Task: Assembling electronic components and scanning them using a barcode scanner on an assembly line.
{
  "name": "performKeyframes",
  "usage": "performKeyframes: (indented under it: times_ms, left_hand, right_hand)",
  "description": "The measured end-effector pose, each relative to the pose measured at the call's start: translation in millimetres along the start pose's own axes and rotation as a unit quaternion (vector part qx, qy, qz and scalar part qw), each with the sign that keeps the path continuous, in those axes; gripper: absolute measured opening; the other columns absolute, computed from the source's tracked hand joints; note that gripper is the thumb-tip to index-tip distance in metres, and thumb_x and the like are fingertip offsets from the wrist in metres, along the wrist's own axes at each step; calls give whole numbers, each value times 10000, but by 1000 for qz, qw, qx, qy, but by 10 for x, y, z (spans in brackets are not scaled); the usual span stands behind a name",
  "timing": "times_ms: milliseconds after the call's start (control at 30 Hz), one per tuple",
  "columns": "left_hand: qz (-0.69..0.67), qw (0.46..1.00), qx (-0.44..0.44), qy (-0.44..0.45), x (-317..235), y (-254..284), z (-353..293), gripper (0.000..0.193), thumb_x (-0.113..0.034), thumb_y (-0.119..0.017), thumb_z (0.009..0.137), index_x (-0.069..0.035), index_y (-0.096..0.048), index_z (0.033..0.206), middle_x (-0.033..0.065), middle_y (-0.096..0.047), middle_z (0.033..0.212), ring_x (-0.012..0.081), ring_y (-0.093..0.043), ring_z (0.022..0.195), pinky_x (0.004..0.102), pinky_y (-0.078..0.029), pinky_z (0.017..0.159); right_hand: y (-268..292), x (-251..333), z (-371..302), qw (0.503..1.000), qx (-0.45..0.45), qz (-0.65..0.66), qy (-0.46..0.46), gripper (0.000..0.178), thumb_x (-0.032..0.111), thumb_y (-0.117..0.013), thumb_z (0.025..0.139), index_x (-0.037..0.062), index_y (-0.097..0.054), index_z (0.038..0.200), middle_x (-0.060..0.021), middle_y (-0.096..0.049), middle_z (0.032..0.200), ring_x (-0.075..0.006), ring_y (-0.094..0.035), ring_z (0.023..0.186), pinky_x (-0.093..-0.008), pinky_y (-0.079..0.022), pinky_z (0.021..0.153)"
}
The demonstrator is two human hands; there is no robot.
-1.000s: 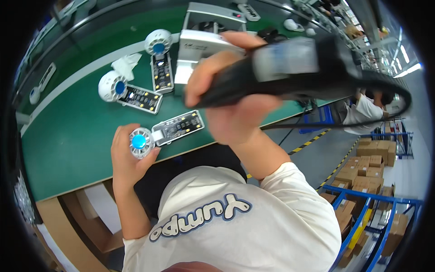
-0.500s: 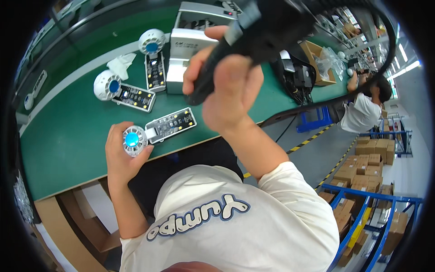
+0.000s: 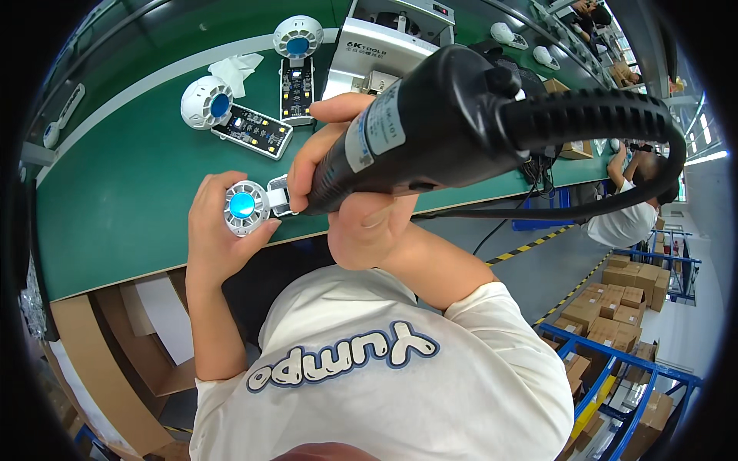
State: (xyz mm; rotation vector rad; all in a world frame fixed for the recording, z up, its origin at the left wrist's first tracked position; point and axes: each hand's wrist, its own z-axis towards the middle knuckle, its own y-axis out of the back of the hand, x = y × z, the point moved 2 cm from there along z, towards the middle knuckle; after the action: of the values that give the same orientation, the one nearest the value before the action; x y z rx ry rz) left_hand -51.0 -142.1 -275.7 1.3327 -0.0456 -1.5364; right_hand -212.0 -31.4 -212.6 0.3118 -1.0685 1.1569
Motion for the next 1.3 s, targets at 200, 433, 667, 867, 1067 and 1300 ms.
performKeyframes:
  times_ms: [200,433,667,867,1067,1300]
  left_hand:
    - [-1,1000,2,5,14,7,3,567,-213,-884,644,-20,-576,1079,146,-622,954,341,-598,872,416,-477,771]
    - [7,1000,3,0,-14,-6,29,551,-209,-875,656,-15,-575,1076,148,-623,948,342,-598,874,421,-476,776]
    - [15,1000,1,0,-32,-23,3,544,-208,-873,650,-21,-581,1069,145,-625,950,347,-600,881,429,-475,782]
    - [36,999,-5,-7,-110,-6,-28,545,-196,-875,635,-25,-587,1065,140,-628,952,345,-604,870,420,-481,773]
    - [34,999,7,3,-98,-33,16,547,-183,-874,625,-21,-589,1063,139,-628,950,337,-607,871,411,-486,762]
    - [16,997,27,65,-86,240,-26,566,-231,-874,586,-4,-623,1039,132,-641,968,298,-632,870,373,-498,790]
  right_hand:
    - [14,32,-36,996,-4,-36,-76,1024,883,-496,747,61,-414,1351,-97,-613,796,-217,-601,653,-324,-495,612]
    - [13,-54,-29,994,33,-47,-89,991,871,-516,765,67,-446,1341,-90,-614,790,-213,-594,634,-325,-487,600]
    - [394,287,224,985,-60,90,133,873,743,-586,864,-24,-454,1261,-92,-613,762,-167,-613,607,-280,-495,538]
    - [775,101,55,994,-50,-79,50,835,717,-561,899,14,-429,1330,-92,-613,795,-202,-609,626,-324,-505,584]
    - [836,-108,-14,997,-49,-64,-2,811,675,-601,901,3,-415,1315,-104,-607,790,-189,-592,601,-319,-498,572]
    - [810,-234,23,998,51,-1,42,690,531,-647,939,-8,-408,1298,-81,-592,774,-154,-541,578,-289,-463,547]
